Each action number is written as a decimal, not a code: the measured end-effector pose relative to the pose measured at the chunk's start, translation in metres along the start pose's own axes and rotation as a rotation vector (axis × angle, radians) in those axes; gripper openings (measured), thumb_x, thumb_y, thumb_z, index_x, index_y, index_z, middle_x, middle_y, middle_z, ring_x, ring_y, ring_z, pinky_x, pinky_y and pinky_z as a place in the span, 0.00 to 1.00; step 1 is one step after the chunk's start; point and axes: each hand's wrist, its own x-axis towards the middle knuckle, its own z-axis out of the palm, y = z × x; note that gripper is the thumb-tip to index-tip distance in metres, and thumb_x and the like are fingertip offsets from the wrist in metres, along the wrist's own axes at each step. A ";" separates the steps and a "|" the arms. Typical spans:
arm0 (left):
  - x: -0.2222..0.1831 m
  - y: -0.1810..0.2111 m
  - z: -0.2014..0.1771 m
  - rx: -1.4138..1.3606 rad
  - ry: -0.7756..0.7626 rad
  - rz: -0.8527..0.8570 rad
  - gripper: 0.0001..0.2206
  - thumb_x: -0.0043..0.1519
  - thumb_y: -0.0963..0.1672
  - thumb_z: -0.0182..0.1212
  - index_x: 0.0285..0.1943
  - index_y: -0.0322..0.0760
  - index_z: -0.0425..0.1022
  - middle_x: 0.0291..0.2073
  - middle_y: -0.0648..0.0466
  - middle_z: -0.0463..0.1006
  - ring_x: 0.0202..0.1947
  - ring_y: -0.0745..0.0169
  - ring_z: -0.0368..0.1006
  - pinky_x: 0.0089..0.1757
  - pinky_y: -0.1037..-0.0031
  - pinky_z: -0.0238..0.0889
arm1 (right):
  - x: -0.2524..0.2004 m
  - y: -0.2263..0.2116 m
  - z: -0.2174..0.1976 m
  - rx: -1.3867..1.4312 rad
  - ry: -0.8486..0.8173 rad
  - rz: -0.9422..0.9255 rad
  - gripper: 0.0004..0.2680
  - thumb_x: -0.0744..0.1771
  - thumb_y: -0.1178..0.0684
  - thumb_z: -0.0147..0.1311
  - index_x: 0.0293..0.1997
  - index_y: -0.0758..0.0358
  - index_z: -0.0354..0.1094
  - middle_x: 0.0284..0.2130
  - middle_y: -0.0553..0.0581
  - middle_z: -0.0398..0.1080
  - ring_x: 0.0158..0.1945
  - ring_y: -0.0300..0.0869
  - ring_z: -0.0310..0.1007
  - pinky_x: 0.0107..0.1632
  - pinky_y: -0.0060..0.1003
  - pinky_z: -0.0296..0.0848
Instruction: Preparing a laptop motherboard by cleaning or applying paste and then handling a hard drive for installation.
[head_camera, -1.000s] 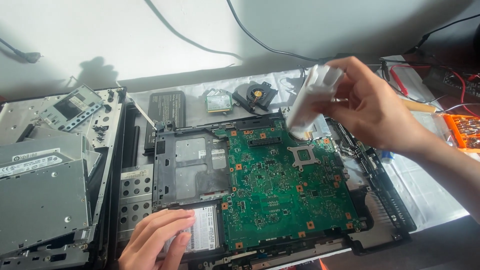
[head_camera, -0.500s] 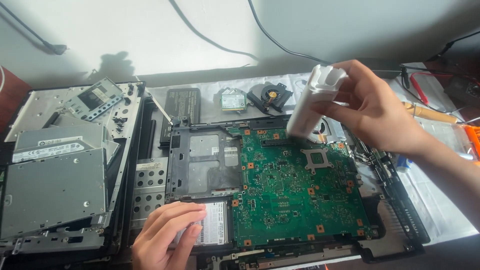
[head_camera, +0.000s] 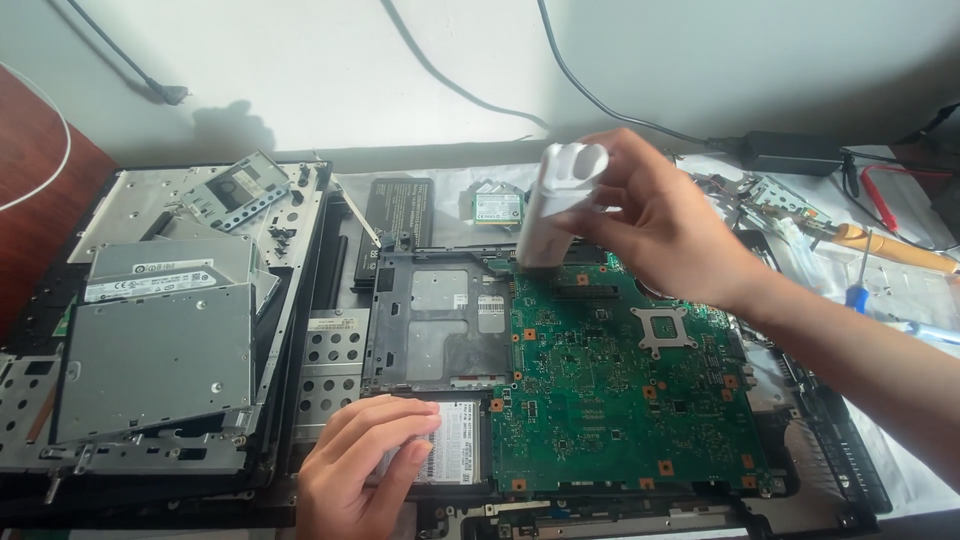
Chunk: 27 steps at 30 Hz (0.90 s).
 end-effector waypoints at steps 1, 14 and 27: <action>0.001 0.000 0.000 -0.010 0.007 0.019 0.09 0.63 0.44 0.56 0.40 0.39 0.83 0.39 0.56 0.86 0.42 0.62 0.81 0.48 0.72 0.73 | 0.002 0.001 0.002 0.052 -0.041 -0.034 0.13 0.68 0.60 0.54 0.57 0.64 0.59 0.48 0.60 0.74 0.51 0.47 0.82 0.53 0.37 0.84; 0.006 0.009 -0.009 -0.053 -0.013 0.043 0.07 0.65 0.42 0.56 0.41 0.36 0.81 0.39 0.53 0.85 0.42 0.59 0.81 0.48 0.69 0.73 | 0.019 -0.034 0.030 -0.119 -0.113 0.011 0.11 0.68 0.55 0.54 0.55 0.60 0.60 0.46 0.57 0.77 0.52 0.45 0.83 0.51 0.38 0.85; 0.005 0.006 -0.012 -0.077 -0.029 0.048 0.07 0.66 0.42 0.56 0.42 0.36 0.80 0.41 0.53 0.84 0.43 0.58 0.80 0.49 0.67 0.73 | -0.055 -0.037 0.034 -0.215 -0.090 0.175 0.19 0.65 0.57 0.52 0.65 0.65 0.58 0.52 0.61 0.76 0.53 0.48 0.83 0.55 0.43 0.85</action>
